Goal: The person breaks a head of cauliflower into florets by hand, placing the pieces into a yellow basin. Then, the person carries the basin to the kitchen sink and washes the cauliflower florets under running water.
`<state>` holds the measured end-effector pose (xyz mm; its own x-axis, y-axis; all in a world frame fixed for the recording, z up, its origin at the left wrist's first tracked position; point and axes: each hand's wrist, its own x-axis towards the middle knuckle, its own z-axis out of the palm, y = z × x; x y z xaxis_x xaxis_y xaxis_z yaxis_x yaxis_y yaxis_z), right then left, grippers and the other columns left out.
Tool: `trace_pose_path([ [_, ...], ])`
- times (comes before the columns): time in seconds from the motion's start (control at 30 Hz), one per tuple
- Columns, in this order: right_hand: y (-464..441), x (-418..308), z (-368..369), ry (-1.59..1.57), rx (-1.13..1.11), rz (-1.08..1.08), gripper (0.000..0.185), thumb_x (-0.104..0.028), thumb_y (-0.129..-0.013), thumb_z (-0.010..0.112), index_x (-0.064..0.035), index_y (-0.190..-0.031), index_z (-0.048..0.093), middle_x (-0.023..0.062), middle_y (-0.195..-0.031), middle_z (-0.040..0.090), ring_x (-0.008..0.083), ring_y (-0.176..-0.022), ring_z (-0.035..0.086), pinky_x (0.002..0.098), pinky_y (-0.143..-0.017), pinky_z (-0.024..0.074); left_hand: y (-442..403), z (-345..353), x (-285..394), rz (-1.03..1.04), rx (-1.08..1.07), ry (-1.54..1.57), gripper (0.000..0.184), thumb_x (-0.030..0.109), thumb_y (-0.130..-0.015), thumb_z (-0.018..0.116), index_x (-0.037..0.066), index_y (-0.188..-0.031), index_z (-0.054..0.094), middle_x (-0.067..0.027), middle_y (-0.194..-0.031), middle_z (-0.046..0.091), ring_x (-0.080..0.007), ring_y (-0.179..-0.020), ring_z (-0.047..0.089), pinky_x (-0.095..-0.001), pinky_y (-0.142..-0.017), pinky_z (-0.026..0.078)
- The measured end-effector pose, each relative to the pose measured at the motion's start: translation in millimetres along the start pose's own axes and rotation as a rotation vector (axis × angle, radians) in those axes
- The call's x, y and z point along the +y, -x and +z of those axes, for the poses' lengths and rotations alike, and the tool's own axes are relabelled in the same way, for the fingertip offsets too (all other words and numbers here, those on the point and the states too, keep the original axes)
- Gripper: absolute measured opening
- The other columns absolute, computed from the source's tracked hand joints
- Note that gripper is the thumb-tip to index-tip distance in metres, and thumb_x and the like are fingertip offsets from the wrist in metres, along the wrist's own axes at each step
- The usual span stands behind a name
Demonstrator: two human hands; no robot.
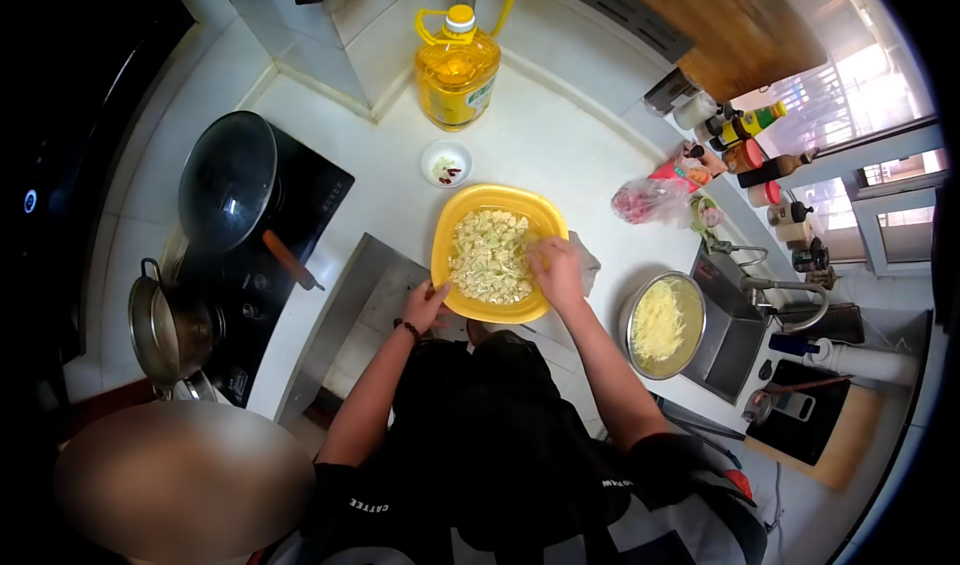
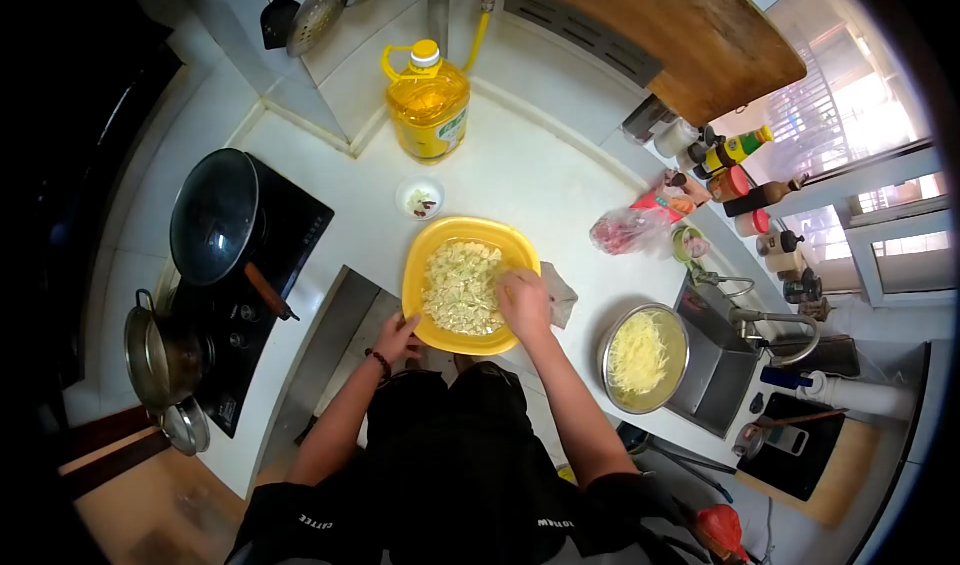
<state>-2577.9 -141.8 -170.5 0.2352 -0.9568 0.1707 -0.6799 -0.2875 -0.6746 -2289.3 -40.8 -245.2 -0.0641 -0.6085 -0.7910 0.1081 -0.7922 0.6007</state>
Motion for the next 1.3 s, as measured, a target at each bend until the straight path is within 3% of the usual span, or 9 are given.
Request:
trace_pose_path([
  [0.13,-37.2,-0.2,53.7,0.021,-0.236,0.087,0.016,-0.009,-0.079,0.071,-0.006,-0.095,0.075,0.0166,-0.097,0.07,0.037,-0.086,0.067,0.0464,-0.081,0.0545,11.6,-37.7,-22.9,-0.085,0.171,0.033,0.057,0.045,-0.101,0.06,0.007,-0.141,0.048,-0.014,-0.125,0.066,-0.0252,-0.088,0.073,-0.0393,-0.063,0.062],
  [0.33,-40.4,13.3,91.6,0.29,-0.48,0.124,0.016,-0.018,-0.083,0.068,-0.0085,-0.094,0.075,0.0171,-0.102,0.069,0.0361,-0.092,0.069,0.0472,-0.083,0.0558,45.2,-72.9,-36.8,-0.122,0.16,0.139,0.044,0.04,-0.102,0.061,0.006,-0.128,0.054,-0.0118,-0.118,0.068,-0.0216,-0.082,0.072,-0.0358,-0.061,0.061],
  [0.7,-21.0,11.9,91.2,0.179,-0.263,0.236,0.014,-0.019,-0.085,0.071,-0.0067,-0.092,0.071,0.0145,-0.099,0.069,0.0357,-0.087,0.068,0.0453,-0.079,0.0551,65.0,-82.2,14.2,-0.019,0.066,0.126,0.037,0.035,-0.101,0.062,0.008,-0.127,0.057,-0.0112,-0.119,0.069,-0.0193,-0.084,0.072,-0.0309,-0.063,0.06],
  [0.83,-17.4,5.6,92.8,0.231,-0.35,0.263,0.016,-0.02,-0.085,0.072,-0.0071,-0.093,0.073,0.0152,-0.099,0.07,0.0359,-0.087,0.069,0.0445,-0.079,0.0553,69.7,-78.0,34.3,0.003,0.043,0.07,0.036,0.035,-0.101,0.063,0.008,-0.125,0.059,-0.0107,-0.117,0.07,-0.0197,-0.085,0.073,-0.0311,-0.063,0.059],
  [0.93,-9.1,5.2,94.0,0.171,-0.16,0.309,0.015,-0.019,-0.084,0.073,-0.0058,-0.091,0.075,0.016,-0.094,0.072,0.0362,-0.083,0.069,0.0433,-0.076,0.0555,72.6,-79.4,39.0,0.01,0.014,0.039,0.037,0.035,-0.101,0.063,0.007,-0.124,0.06,-0.0105,-0.116,0.071,-0.0201,-0.086,0.073,-0.0317,-0.063,0.059],
  [1.03,-4.8,7.3,81.8,0.069,-0.025,0.389,0.012,-0.016,-0.084,0.075,-0.0042,-0.087,0.075,0.0145,-0.083,0.072,0.0318,-0.074,0.07,0.04,-0.07,0.0554,72.8,-78.5,44.6,0.015,-0.022,0.02,0.037,0.035,-0.101,0.063,0.006,-0.124,0.059,-0.0108,-0.116,0.071,-0.0202,-0.086,0.073,-0.032,-0.063,0.06],
  [1.1,0.1,6.3,73.1,-0.235,0.034,0.578,0.011,-0.013,-0.083,0.076,-0.003,-0.089,0.076,0.0122,-0.078,0.072,0.0258,-0.068,0.069,0.037,-0.066,0.0544,71.7,-77.6,50.5,0.013,-0.043,0.005,0.038,0.035,-0.101,0.063,0.006,-0.125,0.059,-0.0111,-0.116,0.071,-0.0201,-0.086,0.073,-0.032,-0.064,0.06],
  [1.2,13.9,4.1,65.1,-0.214,0.035,0.643,0.011,-0.01,-0.083,0.075,-0.003,-0.091,0.076,0.0099,-0.077,0.071,0.0212,-0.069,0.069,0.0343,-0.067,0.0546,68.6,-69.1,56.6,0.022,-0.107,-0.046,0.038,0.036,-0.103,0.059,0.007,-0.128,0.058,-0.0118,-0.119,0.069,-0.02,-0.089,0.073,-0.0312,-0.066,0.06],
  [1.3,27.2,8.7,74.2,-0.008,-0.035,0.436,0.014,-0.009,-0.082,0.074,-0.0038,-0.095,0.077,0.0103,-0.079,0.072,0.0228,-0.071,0.07,0.0338,-0.069,0.0554,58.8,-60.5,59.2,0.04,-0.154,-0.083,0.041,0.036,-0.103,0.059,0.004,-0.129,0.057,-0.0126,-0.119,0.069,-0.0201,-0.09,0.073,-0.0313,-0.066,0.06],
])
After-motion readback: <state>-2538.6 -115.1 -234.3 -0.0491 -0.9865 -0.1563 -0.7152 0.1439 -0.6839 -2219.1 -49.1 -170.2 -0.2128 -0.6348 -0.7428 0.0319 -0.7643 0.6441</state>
